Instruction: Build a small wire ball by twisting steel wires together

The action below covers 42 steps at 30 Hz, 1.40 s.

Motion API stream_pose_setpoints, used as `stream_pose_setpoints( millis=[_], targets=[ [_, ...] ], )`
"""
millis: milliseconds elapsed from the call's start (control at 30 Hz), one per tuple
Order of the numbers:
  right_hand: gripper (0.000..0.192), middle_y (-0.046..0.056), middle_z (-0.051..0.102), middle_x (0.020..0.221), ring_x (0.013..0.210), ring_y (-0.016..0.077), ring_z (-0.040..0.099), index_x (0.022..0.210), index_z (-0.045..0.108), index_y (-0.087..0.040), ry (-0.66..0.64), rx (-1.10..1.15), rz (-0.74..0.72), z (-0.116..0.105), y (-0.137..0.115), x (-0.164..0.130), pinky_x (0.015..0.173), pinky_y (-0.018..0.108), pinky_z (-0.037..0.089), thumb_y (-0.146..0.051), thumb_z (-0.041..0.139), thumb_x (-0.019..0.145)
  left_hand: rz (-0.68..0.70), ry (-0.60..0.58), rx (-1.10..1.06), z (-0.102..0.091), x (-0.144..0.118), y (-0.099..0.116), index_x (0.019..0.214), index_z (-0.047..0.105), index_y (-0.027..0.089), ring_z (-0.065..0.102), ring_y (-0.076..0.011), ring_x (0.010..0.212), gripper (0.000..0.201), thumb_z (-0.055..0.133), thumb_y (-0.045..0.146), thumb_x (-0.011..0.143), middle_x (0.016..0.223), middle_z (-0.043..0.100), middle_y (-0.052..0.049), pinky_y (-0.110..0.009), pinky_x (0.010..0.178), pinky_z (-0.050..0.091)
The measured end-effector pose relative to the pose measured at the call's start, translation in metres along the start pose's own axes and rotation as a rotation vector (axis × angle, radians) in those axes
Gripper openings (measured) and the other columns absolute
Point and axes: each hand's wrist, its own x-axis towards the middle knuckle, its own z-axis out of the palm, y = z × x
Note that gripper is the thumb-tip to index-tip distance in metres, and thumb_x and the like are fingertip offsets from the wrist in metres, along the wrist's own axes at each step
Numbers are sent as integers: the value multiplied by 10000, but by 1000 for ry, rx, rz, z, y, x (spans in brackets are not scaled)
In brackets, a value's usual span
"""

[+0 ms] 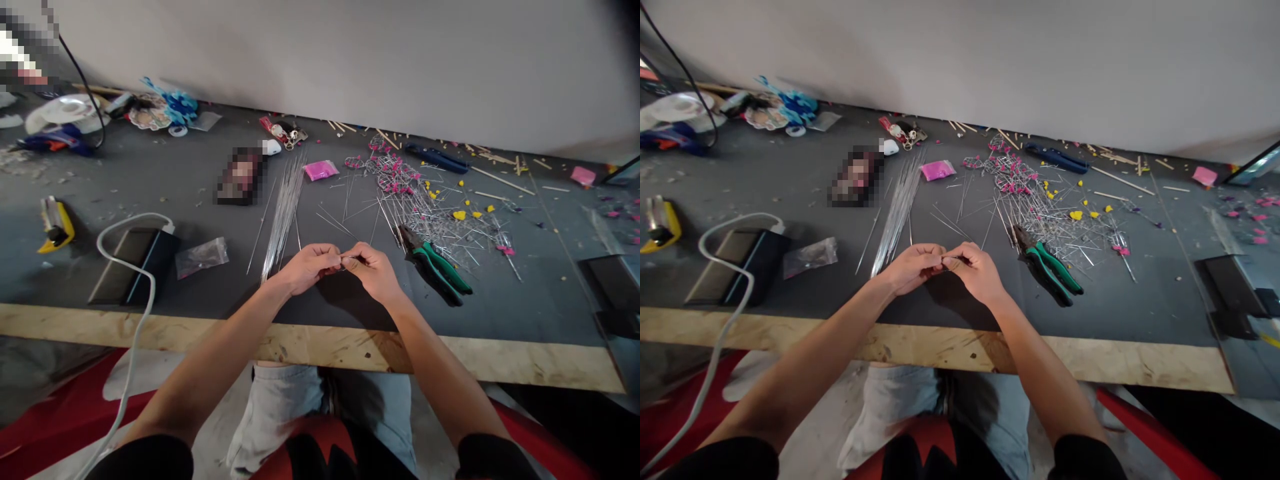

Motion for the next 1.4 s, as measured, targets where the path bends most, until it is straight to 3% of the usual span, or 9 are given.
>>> stream_pose_setpoints(
  millis=[133,467,667,800,933,1033,1200,1267,1400],
  targets=[
    [142,-4,576,711,738,143,521,767,667,-215,7,-18,-8,2,-2,0,692,286,398,-335,608,813,20,16,-35,4,0,-1,540,382,149,356,-63,547,285,630,212,665,570,415,44,-224,535,234],
    [109,-9,582,700,764,146,534,755,670,-234,33,-77,-37,4,-2,-1,712,289,410,-302,610,814,-5,44,-56,4,2,-4,520,410,144,361,-64,543,268,627,196,670,552,413,43,-225,540,254],
    [163,-8,656,773,751,135,581,824,661,-220,132,194,111,9,3,5,723,286,440,-374,614,800,74,145,-106,7,4,-2,614,533,141,447,-67,587,198,642,250,738,602,502,28,-210,576,334],
    [176,-18,646,764,731,125,581,823,653,-226,218,350,163,10,12,8,720,277,458,-395,631,779,161,172,-6,6,7,-8,797,620,158,532,-79,645,138,662,280,749,713,599,12,-220,630,401],
    [255,-18,610,750,677,115,548,934,660,-240,219,393,189,9,18,9,645,255,456,-445,593,797,221,230,103,4,10,-13,833,654,151,575,-98,675,175,677,297,738,747,641,-9,-240,663,447],
    [318,-9,585,759,647,107,513,978,668,-252,305,360,172,7,22,10,572,237,420,-489,502,845,250,314,96,2,11,-11,857,664,154,578,-96,648,185,668,303,747,725,641,-11,-240,640,465],
    [407,19,591,849,770,131,541,945,660,-252,455,328,70,-2,24,15,730,284,463,-551,393,876,317,393,131,-1,11,-7,848,668,151,578,-91,621,172,657,296,757,712,637,-18,-228,610,482],
    [416,2,539,797,695,112,510,936,645,-266,503,348,43,-5,20,16,684,263,467,-572,369,876,352,418,149,-2,12,-6,847,667,149,580,-95,625,179,654,302,756,708,631,-16,-228,597,488],
    [344,-26,433,721,607,90,476,898,613,-272,450,543,7,-6,11,15,559,232,455,-553,417,868,384,445,191,-3,13,-7,852,670,141,583,-103,626,198,659,309,748,697,624,-14,-235,580,499]
  ],
)
